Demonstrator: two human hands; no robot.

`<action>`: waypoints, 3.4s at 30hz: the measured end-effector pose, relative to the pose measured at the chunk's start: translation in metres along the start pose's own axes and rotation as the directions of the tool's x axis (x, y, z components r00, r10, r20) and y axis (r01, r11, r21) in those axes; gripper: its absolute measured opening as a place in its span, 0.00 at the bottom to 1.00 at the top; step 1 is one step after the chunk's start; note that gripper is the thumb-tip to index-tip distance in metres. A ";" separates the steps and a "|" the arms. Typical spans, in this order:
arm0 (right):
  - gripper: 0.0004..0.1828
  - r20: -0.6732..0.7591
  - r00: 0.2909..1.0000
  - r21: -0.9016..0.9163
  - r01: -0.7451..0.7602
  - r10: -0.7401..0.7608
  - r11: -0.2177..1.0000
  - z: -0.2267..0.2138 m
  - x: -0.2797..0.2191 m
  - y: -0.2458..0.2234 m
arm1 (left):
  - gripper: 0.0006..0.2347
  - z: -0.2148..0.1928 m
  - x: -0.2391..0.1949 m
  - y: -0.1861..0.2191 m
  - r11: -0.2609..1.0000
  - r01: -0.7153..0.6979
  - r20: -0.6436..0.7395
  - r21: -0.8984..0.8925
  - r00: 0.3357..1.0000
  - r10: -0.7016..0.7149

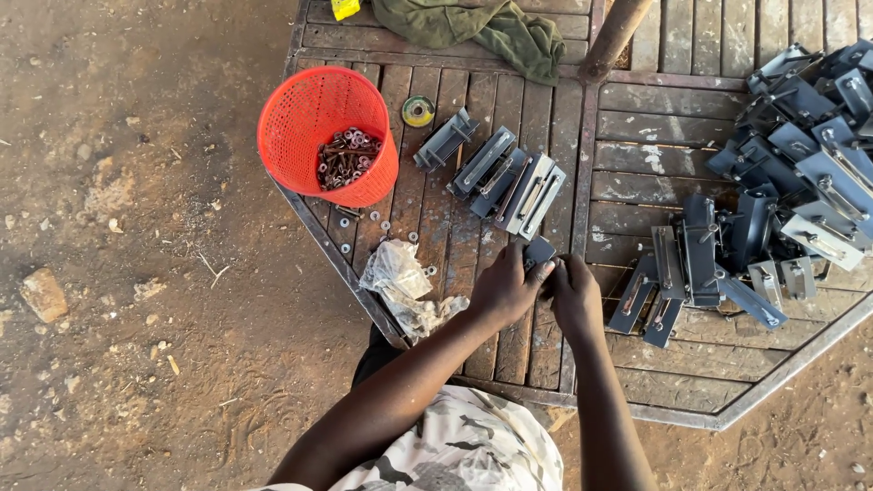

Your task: Assembling metal brackets by manually inserting bolts into pre-drilled holes.

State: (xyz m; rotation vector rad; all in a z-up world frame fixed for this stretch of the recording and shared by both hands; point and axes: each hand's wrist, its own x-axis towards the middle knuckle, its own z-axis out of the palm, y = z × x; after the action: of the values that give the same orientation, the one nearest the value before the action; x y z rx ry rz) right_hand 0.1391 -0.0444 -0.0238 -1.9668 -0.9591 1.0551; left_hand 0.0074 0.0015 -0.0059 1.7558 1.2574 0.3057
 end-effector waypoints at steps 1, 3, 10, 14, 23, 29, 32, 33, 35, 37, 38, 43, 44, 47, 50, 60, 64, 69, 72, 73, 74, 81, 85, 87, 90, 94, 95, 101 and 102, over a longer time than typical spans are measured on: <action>0.16 0.000 1.000 0.001 0.000 0.000 1.000 0.001 0.004 0.010 | 0.29 0.001 0.002 -0.001 1.000 0.000 0.000 0.001 1.000 0.000; 0.38 -0.043 0.993 -0.039 -0.111 0.110 0.993 0.001 0.010 0.030 | 0.28 0.005 0.004 -0.003 0.998 0.013 0.021 -0.056 1.000 -0.012; 0.21 -0.057 0.993 0.123 -0.094 0.101 0.988 0.004 -0.026 -0.032 | 0.28 0.004 0.011 0.006 0.889 0.278 -0.028 -0.364 0.951 -0.309; 0.38 0.128 0.991 -0.035 -0.017 0.022 0.999 0.015 -0.036 -0.031 | 0.31 0.015 0.029 -0.001 0.815 0.415 0.076 -0.405 0.903 -0.422; 0.48 -0.004 1.000 -0.493 -0.016 0.016 0.870 -0.015 0.031 0.021 | 0.31 0.043 0.078 -0.035 0.909 0.353 0.247 -0.223 0.922 -0.298; 0.48 -0.111 0.984 -0.467 -0.175 0.139 0.866 -0.070 0.116 0.074 | 0.21 0.006 0.134 -0.016 0.955 0.277 -0.158 0.108 0.953 -0.258; 0.46 -0.116 0.991 -0.566 -0.118 0.063 0.816 -0.091 0.135 0.073 | 0.27 0.004 0.156 -0.013 0.916 0.311 -0.204 0.255 0.943 -0.263; 0.46 -0.085 0.996 -0.639 -0.057 0.003 0.767 -0.097 0.141 0.074 | 0.30 0.004 0.163 -0.013 0.891 0.331 -0.216 0.312 0.937 -0.273; 0.47 -0.082 0.996 -0.703 -0.045 -0.018 0.709 -0.102 0.156 0.095 | 0.32 0.009 0.173 -0.015 0.871 0.345 -0.189 0.350 0.937 -0.295; 0.49 -0.072 0.997 -0.762 -0.033 -0.034 0.647 -0.103 0.168 0.118 | 0.33 0.016 0.182 -0.026 0.848 0.360 -0.161 0.389 0.933 -0.322; 0.44 -0.126 0.986 -0.762 -0.029 -0.104 0.647 -0.102 0.173 0.131 | 0.32 0.020 0.185 -0.034 0.842 0.357 -0.165 0.406 0.934 -0.317; 0.32 -0.282 0.789 -0.869 0.030 -0.545 0.493 -0.078 0.152 0.133 | 0.30 0.035 0.198 -0.053 0.839 0.326 -0.171 0.437 0.945 -0.278; 0.19 -0.191 0.822 -0.842 0.143 -0.537 0.519 -0.063 0.148 0.148 | 0.29 0.035 0.200 -0.056 0.845 0.324 -0.176 0.426 0.946 -0.274; 0.09 0.028 0.929 -0.753 0.262 -0.368 0.603 -0.027 0.117 0.186 | 0.26 0.027 0.194 -0.053 0.869 0.318 -0.161 0.378 0.947 -0.277; 0.20 0.159 0.973 -0.710 0.232 -0.170 0.664 -0.011 0.087 0.173 | 0.25 0.010 0.185 -0.044 0.924 0.316 -0.137 0.217 0.947 -0.292; 0.16 0.224 0.950 -0.719 0.312 -0.219 0.620 0.006 0.086 0.183 | 0.17 -0.026 0.122 -0.068 0.816 0.350 -0.013 -0.460 0.916 -0.400; 0.15 0.213 0.966 -0.695 0.254 -0.144 0.672 0.009 0.099 0.205 | 0.25 -0.043 0.082 -0.003 0.621 0.373 0.038 -0.689 0.875 -0.482; 0.17 0.007 0.974 0.010 -0.227 0.227 0.974 0.005 0.088 0.164 | 0.40 -0.081 0.045 0.055 0.446 0.389 0.169 -0.806 0.874 -0.456; 0.10 0.179 0.933 0.710 -0.341 0.311 0.615 0.013 0.081 0.172 | 0.39 -0.055 0.061 -0.024 0.507 0.404 0.147 -0.761 0.869 -0.472; 0.10 0.174 0.935 0.712 -0.337 0.310 0.616 0.011 0.071 0.157 | 0.39 -0.042 0.064 -0.036 0.509 0.402 0.148 -0.761 0.872 -0.467; 0.08 0.231 0.934 0.785 -0.345 0.273 0.515 0.009 0.061 0.143 | 0.32 -0.029 0.067 -0.048 0.393 0.305 0.147 -0.868 0.912 -0.384; 0.03 0.272 0.955 0.895 -0.296 0.116 0.334 0.018 0.028 0.094 | 0.35 -0.066 0.013 0.031 0.644 0.368 0.086 -0.670 0.901 -0.425; 0.09 0.229 0.973 0.867 -0.213 0.020 0.450 0.023 0.015 0.072 | 0.37 -0.043 0.025 0.009 0.686 0.400 0.081 -0.608 0.891 -0.447; 0.11 0.185 0.982 0.826 -0.135 -0.038 0.547 0.025 0.013 0.067 | 0.29 -0.009 0.050 -0.063 0.631 0.202 -0.025 -0.749 0.943 -0.332; 0.10 0.127 0.988 0.727 -0.033 -0.087 0.686 0.021 0.004 0.049 | 0.29 0.015 0.071 -0.113 0.771 0.160 -0.101 -0.617 0.955 -0.279; 0.10 0.100 0.990 0.683 0.005 -0.101 0.731 0.017 0.001 0.039 | 0.28 -0.001 0.053 -0.075 0.828 0.146 -0.168 -0.542 0.946 -0.276; 0.10 0.122 0.989 0.675 -0.023 -0.081 0.738 0.015 -0.002 0.033 | 0.27 -0.010 0.046 -0.059 0.838 0.147 -0.169 -0.525 0.947 -0.272; 0.10 0.143 0.984 0.670 -0.017 -0.106 0.743 0.013 -0.009 0.028 | 0.25 -0.031 0.025 -0.021 0.844 0.117 -0.169 -0.523 0.957 -0.238; 0.10 0.135 0.982 0.674 0.004 -0.129 0.739 0.013 -0.010 0.028 | 0.25 -0.032 0.025 -0.019 0.846 0.108 -0.172 -0.523 0.958 -0.229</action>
State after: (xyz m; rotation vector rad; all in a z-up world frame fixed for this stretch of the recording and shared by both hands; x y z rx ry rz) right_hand 0.1316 -0.0635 -0.0493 -1.2405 -0.5954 1.3196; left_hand -0.0140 0.0399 -0.0111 1.1678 1.3333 0.6873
